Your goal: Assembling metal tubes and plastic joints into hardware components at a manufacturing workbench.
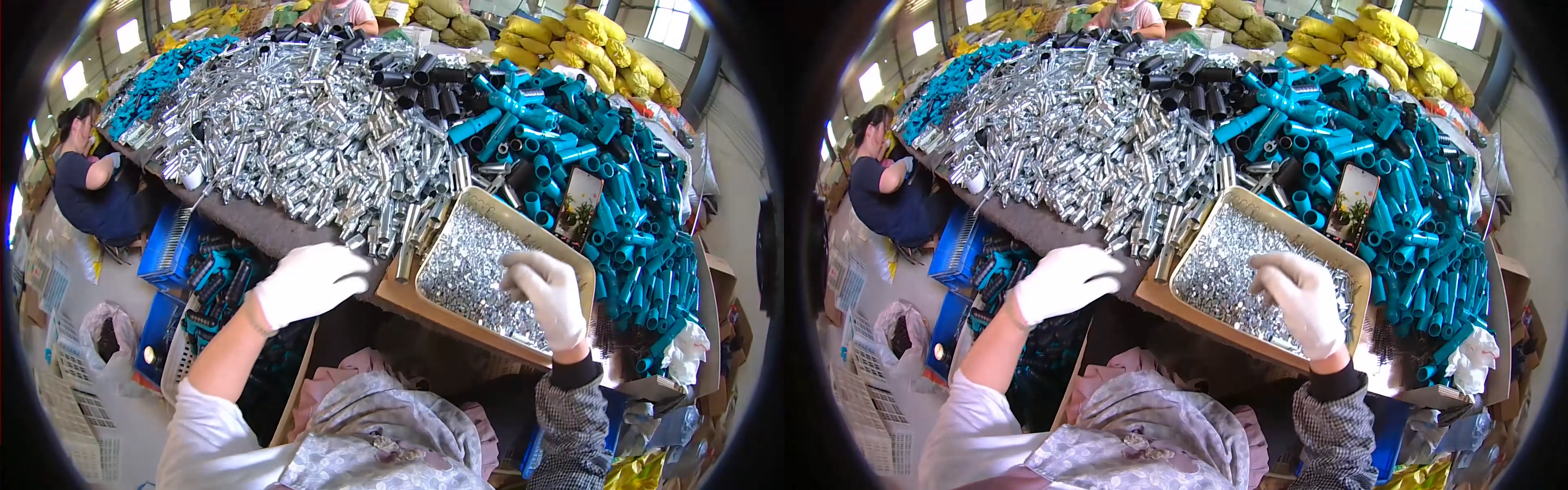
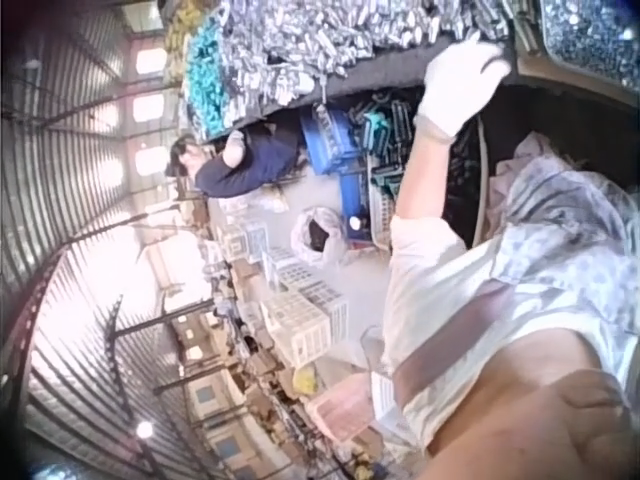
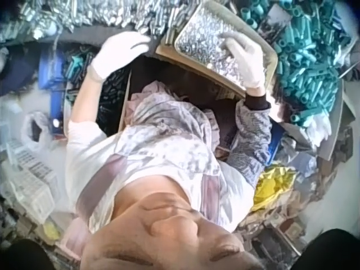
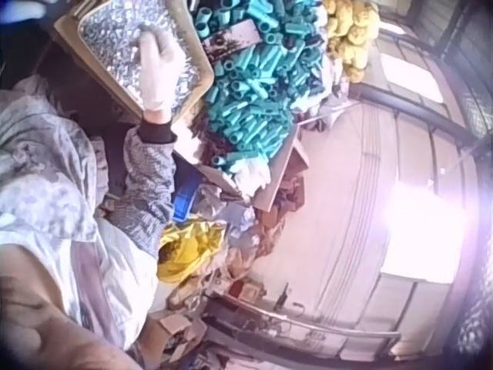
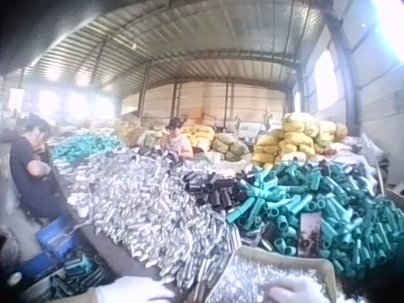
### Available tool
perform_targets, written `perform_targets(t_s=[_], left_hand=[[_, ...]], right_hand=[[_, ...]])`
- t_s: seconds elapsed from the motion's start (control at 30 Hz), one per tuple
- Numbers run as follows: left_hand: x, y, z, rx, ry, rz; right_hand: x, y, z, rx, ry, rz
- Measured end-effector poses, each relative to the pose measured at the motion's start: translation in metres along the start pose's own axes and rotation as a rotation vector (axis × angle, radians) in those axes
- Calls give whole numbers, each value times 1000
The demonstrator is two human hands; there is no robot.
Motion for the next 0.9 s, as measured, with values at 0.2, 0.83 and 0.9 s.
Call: perform_targets(t_s=[0.2, 0.83, 0.9], left_hand=[[-79, 11, -25, -107, -3, 28], [-52, 26, -70, -78, 83, 375], [-52, 27, -71, -134, 26, 396]], right_hand=[[-95, 1, 22, 606, 81, 382], [-228, 62, -59, 994, 47, -170], [-231, 65, -63, 990, 95, -152]])
Point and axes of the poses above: each hand's wrist, its own x-axis away from the middle knuckle, its own z-axis out of the back of the hand, y = z × x, the point moved 6 cm from there along -x, towards the middle knuckle, and after that the axes turned 9 degrees about z, right-handed, at the moved point
